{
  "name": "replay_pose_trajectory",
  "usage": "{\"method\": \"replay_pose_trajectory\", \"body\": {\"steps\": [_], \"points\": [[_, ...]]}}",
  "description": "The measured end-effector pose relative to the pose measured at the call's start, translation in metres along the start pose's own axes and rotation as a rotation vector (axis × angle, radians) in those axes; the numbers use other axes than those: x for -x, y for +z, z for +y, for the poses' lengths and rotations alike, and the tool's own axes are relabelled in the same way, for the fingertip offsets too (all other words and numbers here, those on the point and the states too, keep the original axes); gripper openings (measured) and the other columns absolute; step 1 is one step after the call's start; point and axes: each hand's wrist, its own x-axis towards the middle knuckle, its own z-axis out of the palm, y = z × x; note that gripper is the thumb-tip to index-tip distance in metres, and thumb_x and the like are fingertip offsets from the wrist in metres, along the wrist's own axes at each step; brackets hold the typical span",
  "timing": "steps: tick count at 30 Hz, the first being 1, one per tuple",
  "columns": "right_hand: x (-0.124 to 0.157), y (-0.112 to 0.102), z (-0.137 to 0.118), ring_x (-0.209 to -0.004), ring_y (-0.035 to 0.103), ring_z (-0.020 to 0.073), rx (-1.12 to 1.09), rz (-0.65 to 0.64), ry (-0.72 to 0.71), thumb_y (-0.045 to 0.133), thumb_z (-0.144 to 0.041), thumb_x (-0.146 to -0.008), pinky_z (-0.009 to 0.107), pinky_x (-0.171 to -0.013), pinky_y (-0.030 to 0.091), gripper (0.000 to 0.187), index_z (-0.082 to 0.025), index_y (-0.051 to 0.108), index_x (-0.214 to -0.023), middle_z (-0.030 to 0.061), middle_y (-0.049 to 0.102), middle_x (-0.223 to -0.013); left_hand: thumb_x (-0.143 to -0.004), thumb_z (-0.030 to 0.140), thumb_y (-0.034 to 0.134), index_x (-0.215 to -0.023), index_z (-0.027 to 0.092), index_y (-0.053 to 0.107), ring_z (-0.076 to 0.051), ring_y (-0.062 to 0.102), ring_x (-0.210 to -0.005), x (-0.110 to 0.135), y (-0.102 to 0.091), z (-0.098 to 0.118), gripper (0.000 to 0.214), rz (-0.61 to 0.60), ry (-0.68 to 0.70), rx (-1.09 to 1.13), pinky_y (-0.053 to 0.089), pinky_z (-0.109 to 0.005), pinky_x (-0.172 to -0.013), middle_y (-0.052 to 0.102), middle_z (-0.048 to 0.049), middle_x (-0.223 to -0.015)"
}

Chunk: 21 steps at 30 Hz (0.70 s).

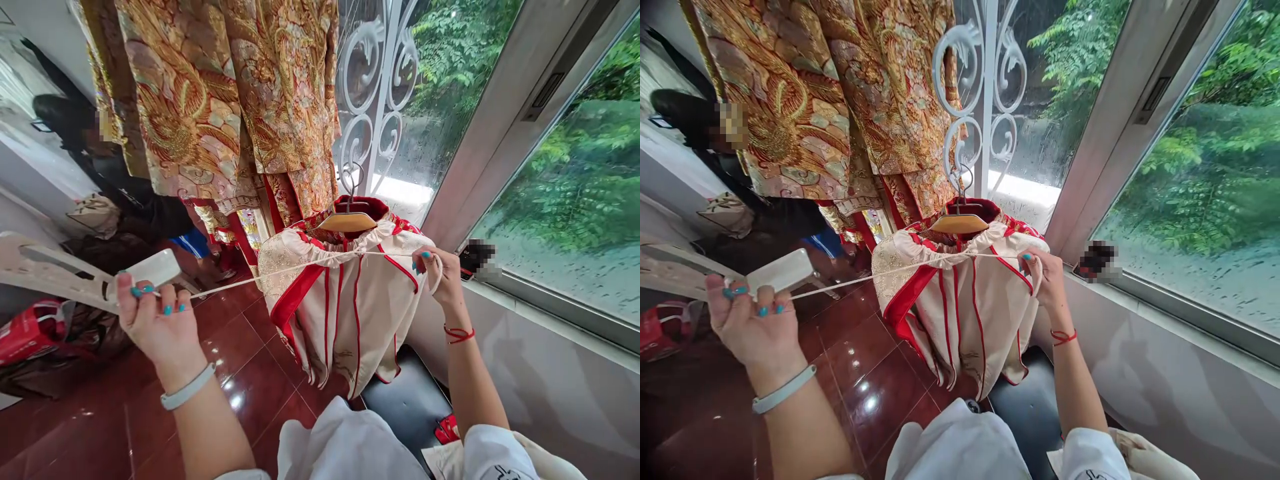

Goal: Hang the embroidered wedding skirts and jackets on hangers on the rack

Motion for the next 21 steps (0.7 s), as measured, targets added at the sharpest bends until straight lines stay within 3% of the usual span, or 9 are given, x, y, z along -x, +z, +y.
{"method": "replay_pose_trajectory", "body": {"steps": [2, 5, 7, 8, 10, 12, 15, 18, 21], "points": [[-0.011, -0.002, 0.002, -0.051, 0.038, 0.0125, 0.069, -0.014, -0.031, 0.044, -0.063, -0.096, 0.028, -0.050, 0.031, 0.059, -0.020, 0.046, -0.054, -0.0006, 0.043, -0.052, -0.073, 0.004, 0.065, -0.095, 0.026, 0.069, -0.003, 0.038, -0.051, 0.001, -0.020, -0.009, 0.031, 0.078, -0.056, -0.107, 0.040, -0.017, -0.051, 0.058, 0.0091, -0.076], [-0.010, -0.004, 0.019, -0.051, 0.043, 0.0135, 0.113, -0.266, 0.008, 0.048, -0.055, -0.095, 0.028, -0.049, 0.036, 0.051, -0.020, 0.055, -0.059, 0.0011, 0.051, -0.055, -0.068, 0.018, 0.071, -0.089, 0.018, 0.067, -0.007, 0.049, -0.059, 0.024, -0.048, -0.040, 0.022, 0.136, -0.300, -0.403, 0.048, -0.023, -0.061, 0.055, 0.0042, -0.075], [-0.003, -0.007, 0.029, -0.061, 0.055, 0.0165, 0.088, -0.444, 0.040, 0.053, -0.044, -0.093, 0.030, -0.055, 0.046, 0.032, -0.019, 0.067, -0.079, 0.0052, 0.065, -0.071, -0.068, 0.023, 0.070, -0.098, 0.016, 0.066, -0.012, 0.055, -0.068, 0.048, -0.054, -0.060, 0.031, 0.083, -0.403, -0.705, 0.051, -0.031, -0.069, 0.058, -0.0011, -0.087], [0.001, -0.008, 0.031, -0.070, 0.061, 0.0183, 0.046, -0.485, 0.053, 0.054, -0.039, -0.092, 0.032, -0.061, 0.051, 0.024, -0.020, 0.069, -0.092, 0.0072, 0.069, -0.083, -0.069, 0.022, 0.069, -0.105, 0.016, 0.065, -0.015, 0.056, -0.074, 0.061, -0.050, -0.068, 0.037, 0.095, -0.322, -0.851, 0.051, -0.035, -0.075, 0.058, -0.0041, -0.095], [0.007, -0.003, 0.031, -0.088, 0.066, 0.0206, -0.090, -0.505, 0.080, 0.052, -0.033, -0.092, 0.036, -0.076, 0.056, 0.025, -0.021, 0.062, -0.111, 0.0098, 0.070, -0.105, -0.072, 0.018, 0.065, -0.116, 0.018, 0.061, -0.020, 0.057, -0.090, 0.084, -0.027, -0.080, 0.044, 0.084, -0.014, -1.043, 0.048, -0.039, -0.087, 0.055, -0.0091, -0.112], [0.009, 0.013, 0.024, -0.098, 0.066, 0.0209, -0.215, -0.499, 0.108, 0.050, -0.033, -0.093, 0.040, -0.086, 0.056, 0.028, -0.022, 0.054, -0.118, 0.0106, 0.067, -0.113, -0.077, 0.016, 0.061, -0.121, 0.020, 0.059, -0.025, 0.053, -0.108, 0.101, 0.011, -0.090, 0.044, -0.127, 0.209, -1.056, 0.043, -0.042, -0.097, 0.054, -0.0119, -0.120], [0.007, 0.050, 0.012, -0.101, 0.064, 0.0212, -0.193, -0.407, 0.120, 0.054, -0.038, -0.093, 0.041, -0.092, 0.053, 0.031, -0.021, 0.051, -0.118, 0.0107, 0.066, -0.111, -0.079, 0.015, 0.063, -0.119, 0.021, 0.060, -0.029, 0.052, -0.115, 0.114, 0.066, -0.107, 0.040, -0.498, 0.192, -0.999, 0.035, -0.045, -0.105, 0.060, -0.0116, -0.116], [0.007, 0.079, 0.005, -0.093, 0.062, 0.0210, -0.105, -0.251, 0.142, 0.056, -0.043, -0.092, 0.037, -0.084, 0.052, 0.026, -0.020, 0.052, -0.104, 0.0098, 0.064, -0.103, -0.083, 0.014, 0.061, -0.109, 0.021, 0.062, -0.030, 0.057, -0.102, 0.118, 0.095, -0.119, 0.027, -0.533, 0.115, -1.054, 0.032, -0.046, -0.102, 0.064, -0.0091, -0.098], [0.010, 0.091, 0.003, -0.083, 0.060, 0.0209, -0.020, -0.186, 0.129, 0.056, -0.044, -0.091, 0.035, -0.077, 0.050, 0.026, -0.021, 0.050, -0.099, 0.0083, 0.063, -0.095, -0.091, 0.018, 0.054, -0.095, 0.022, 0.063, -0.024, 0.056, -0.080, 0.123, 0.103, -0.119, 0.011, -0.630, 0.032, -1.052, 0.035, -0.037, -0.089, 0.063, -0.0055, -0.084]]}}
